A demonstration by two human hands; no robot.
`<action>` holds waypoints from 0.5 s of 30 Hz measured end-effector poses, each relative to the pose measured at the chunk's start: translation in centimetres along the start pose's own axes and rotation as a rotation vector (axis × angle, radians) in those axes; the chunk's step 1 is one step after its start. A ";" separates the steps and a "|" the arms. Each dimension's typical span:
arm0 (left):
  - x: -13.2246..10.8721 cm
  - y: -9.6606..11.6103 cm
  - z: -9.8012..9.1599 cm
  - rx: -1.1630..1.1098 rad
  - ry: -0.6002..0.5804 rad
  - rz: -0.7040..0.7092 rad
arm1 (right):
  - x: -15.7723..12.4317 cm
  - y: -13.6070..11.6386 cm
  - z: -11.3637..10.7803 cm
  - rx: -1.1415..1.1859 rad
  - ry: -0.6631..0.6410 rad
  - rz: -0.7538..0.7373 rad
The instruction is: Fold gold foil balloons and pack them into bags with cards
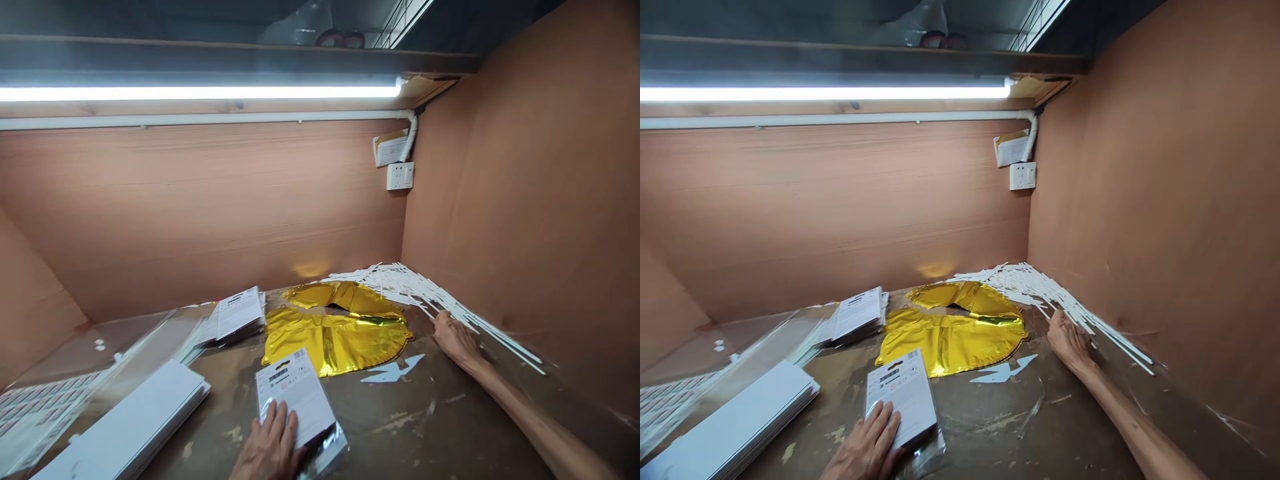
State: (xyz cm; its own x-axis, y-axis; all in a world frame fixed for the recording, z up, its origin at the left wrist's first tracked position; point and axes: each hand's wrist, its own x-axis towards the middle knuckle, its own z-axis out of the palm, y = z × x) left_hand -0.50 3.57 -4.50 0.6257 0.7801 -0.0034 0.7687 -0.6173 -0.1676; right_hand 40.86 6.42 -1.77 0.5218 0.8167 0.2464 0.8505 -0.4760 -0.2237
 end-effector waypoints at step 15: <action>0.1 2.9 -5.9 0.008 -0.180 0.013 | -15.9 -8.1 -10.0 0.509 -0.469 -0.598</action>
State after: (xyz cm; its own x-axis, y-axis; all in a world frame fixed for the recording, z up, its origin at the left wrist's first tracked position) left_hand 2.57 1.23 0.84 0.6014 0.7781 -0.1815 0.7590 -0.6273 -0.1743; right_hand 26.36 -5.99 5.56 -0.1712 0.9826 0.0719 0.7808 0.1798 -0.5984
